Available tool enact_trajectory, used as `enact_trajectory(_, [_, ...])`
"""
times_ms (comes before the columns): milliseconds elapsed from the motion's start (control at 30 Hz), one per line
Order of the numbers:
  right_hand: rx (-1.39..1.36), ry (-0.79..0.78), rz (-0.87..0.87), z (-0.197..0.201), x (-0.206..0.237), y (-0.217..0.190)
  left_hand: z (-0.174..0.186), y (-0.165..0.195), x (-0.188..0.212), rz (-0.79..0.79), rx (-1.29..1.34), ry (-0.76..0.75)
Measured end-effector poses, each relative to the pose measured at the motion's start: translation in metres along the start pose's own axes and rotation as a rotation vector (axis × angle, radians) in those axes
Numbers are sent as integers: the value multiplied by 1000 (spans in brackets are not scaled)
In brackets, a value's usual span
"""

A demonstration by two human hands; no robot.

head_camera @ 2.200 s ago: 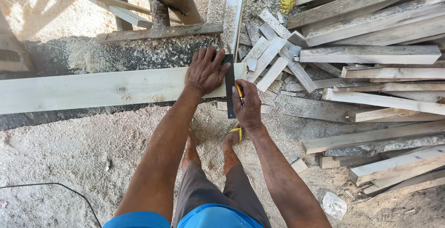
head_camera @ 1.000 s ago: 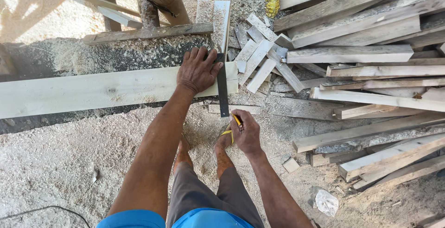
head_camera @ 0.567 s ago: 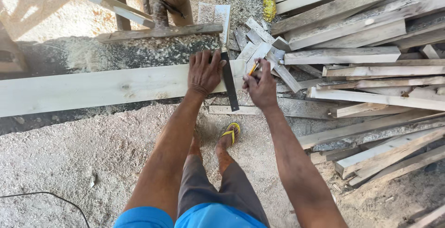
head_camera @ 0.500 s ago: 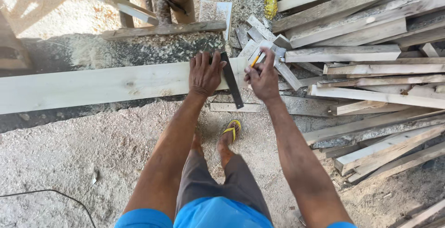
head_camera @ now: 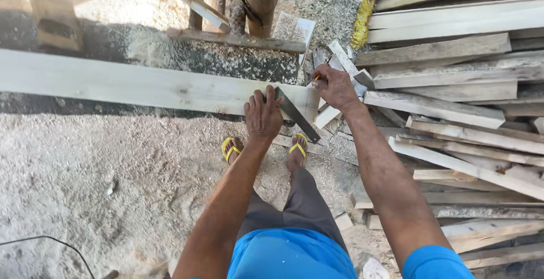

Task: The person measures a long wooden plank with a tape measure and marks it with a pencil, then saws the plank with a hand saw. They reposition the plank, continue sawing, and later run an electric planer along the wood surface before handling the tape measure again.

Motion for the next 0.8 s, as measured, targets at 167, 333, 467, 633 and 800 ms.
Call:
enact_trajectory(167, [38, -128, 5, -6, 11, -11, 11, 0, 20, 42, 10, 56])
enact_trajectory(333, [-14, -212, 45, -15, 20, -28, 17, -3, 32, 83, 22, 21])
enact_trajectory(467, [-51, -240, 1, -22, 18, -35, 24, -8, 37, 73, 34, 61])
enact_trajectory(633, [-108, -290, -34, -22, 38, -39, 29, -3, 62, 58, 25, 69])
enact_trajectory(800, [-139, -310, -38, -11, 69, -38, 32, 11, 92, 57, 19, 82])
Point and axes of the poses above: each hand's wrist, its own x-axis away from the middle knuckle, its own z-axis out of the back of the hand, y = z × x, the point moved 7 cm from there along -x, towards the middle knuckle, and after that the axes turned 6 degrees about z, right-handed, at the moved point
